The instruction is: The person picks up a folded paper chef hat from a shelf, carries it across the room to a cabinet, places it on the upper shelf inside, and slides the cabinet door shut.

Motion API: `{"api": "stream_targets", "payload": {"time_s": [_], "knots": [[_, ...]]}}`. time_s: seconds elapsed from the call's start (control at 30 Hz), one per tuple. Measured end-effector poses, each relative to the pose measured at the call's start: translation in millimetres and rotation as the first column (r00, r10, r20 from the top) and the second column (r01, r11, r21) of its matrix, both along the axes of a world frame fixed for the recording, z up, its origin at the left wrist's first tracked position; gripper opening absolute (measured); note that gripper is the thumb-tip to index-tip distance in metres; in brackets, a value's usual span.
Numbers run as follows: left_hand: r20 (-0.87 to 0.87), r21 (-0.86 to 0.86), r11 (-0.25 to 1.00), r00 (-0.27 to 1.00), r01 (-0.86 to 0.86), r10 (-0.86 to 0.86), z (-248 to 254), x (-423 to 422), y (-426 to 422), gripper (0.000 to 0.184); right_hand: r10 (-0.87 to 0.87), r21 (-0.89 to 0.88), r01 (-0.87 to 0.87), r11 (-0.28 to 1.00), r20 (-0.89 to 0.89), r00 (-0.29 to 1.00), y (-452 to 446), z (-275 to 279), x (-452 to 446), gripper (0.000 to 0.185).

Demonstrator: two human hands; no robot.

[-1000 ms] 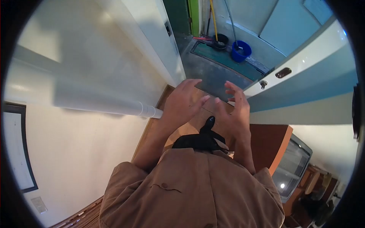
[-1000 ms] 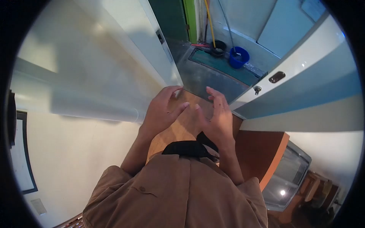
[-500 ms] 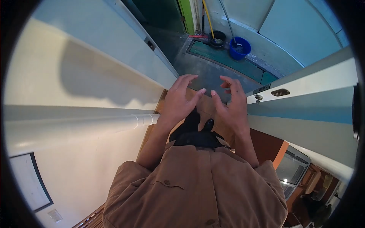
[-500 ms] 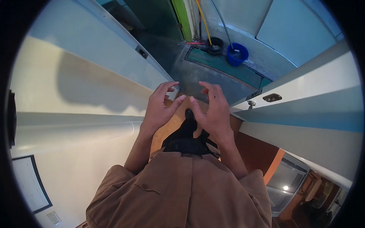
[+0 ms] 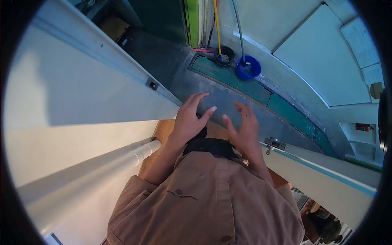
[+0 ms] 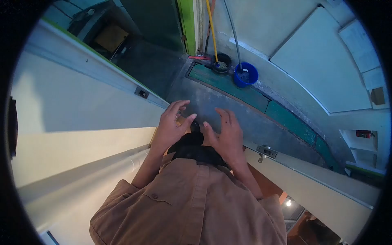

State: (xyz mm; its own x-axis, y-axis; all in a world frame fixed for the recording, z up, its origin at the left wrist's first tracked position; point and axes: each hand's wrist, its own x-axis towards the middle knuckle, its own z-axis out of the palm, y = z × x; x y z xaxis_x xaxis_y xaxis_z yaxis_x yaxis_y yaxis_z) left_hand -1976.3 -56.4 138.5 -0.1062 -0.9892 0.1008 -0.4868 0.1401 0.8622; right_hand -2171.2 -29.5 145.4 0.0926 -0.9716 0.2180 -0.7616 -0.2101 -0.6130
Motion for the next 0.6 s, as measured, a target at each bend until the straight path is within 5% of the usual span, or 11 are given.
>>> {"api": "stream_targets", "payload": {"time_s": [0.33,0.6], "knots": [[0.14,-0.167,0.986,0.989,-0.016,0.04,31.3,36.8,-110.6,0.044,0.047,-0.031,-0.044,0.999,0.071,0.996,-126.9,49.4,30.1,0.049],[0.147,-0.197,0.977,0.983,-0.082,0.112,52.1,38.9,-180.8,0.047,0.129,-0.22,-0.131,0.967,-0.023,0.991,-228.9,67.2,45.0,0.05]]}}
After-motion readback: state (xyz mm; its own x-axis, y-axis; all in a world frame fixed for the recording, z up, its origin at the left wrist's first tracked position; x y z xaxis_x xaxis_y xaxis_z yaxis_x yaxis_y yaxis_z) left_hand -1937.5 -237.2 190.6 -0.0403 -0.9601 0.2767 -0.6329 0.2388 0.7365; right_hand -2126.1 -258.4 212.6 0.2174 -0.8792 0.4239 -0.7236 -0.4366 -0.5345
